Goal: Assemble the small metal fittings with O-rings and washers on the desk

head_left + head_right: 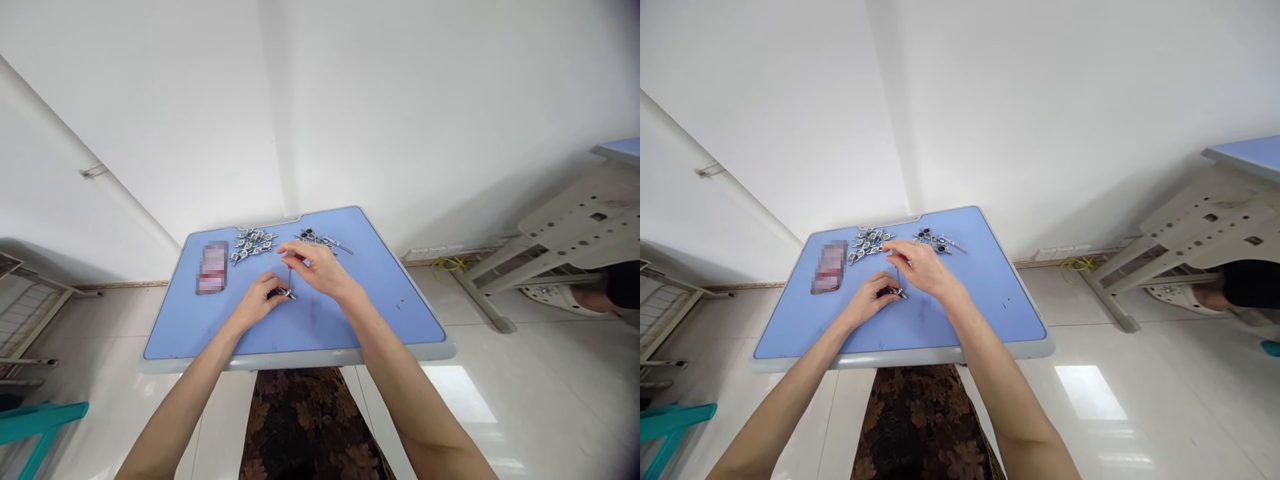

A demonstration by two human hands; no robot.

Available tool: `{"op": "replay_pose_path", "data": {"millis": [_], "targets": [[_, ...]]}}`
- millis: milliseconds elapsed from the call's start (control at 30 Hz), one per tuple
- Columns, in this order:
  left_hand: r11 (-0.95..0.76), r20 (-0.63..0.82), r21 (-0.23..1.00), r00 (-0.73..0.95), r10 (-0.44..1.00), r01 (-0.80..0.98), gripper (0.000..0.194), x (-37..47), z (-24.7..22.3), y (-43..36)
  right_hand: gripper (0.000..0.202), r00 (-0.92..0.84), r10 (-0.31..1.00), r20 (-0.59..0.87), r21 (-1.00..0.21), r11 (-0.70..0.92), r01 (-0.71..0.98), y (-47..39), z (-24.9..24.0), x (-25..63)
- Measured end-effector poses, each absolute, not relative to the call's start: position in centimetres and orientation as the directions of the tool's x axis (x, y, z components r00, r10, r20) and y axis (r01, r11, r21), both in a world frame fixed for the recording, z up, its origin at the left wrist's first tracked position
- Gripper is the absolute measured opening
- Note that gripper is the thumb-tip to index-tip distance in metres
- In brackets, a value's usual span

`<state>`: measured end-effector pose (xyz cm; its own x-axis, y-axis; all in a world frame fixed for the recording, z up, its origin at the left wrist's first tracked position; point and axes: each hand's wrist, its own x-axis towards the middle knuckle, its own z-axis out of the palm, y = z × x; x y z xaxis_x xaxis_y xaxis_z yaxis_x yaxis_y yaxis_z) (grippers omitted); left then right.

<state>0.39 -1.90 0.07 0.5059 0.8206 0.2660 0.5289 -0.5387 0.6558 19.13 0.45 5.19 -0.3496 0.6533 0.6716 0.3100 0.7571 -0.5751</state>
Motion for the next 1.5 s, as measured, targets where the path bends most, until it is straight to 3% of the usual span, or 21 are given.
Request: {"op": "replay_pose_path", "data": {"millis": [233, 467, 733, 1167, 1500], "targets": [[-0.596, 0.321, 0.588, 0.519, 0.792, 0.546, 0.009, 0.5, -0.3, -2.1, 0.017, -0.357, 0.618, 0.7, -0.482, 0.779, 0.401, 0.2, 4.9, 16.9], [-0.63, 0.348, 0.516, 0.53, 0.773, 0.58, 0.011, 0.6, -0.5, -2.2, 0.012, -0.246, 0.719, 0.65, -0.582, 0.679, 0.448, 0.4, 4.5, 18.3], [-0.611, 0.343, 0.552, 0.514, 0.786, 0.567, 0.011, 0.7, -0.5, -2.1, 0.021, -0.383, 0.76, 0.525, -0.747, 0.627, 0.221, 0.4, 5.0, 19.6], [-0.691, 0.414, 0.383, 0.555, 0.721, 0.613, 0.016, 0.3, -0.6, -2.4, 0.02, -0.307, 0.784, 0.54, -0.715, 0.62, 0.323, 0.8, 4.6, 20.0], [-0.748, 0.454, 0.379, 0.596, 0.663, 0.544, 0.024, -0.6, -0.2, -3.0, 0.023, -0.291, 0.785, 0.546, -0.715, 0.618, 0.327, 1.0, 4.4, 20.0]]}}
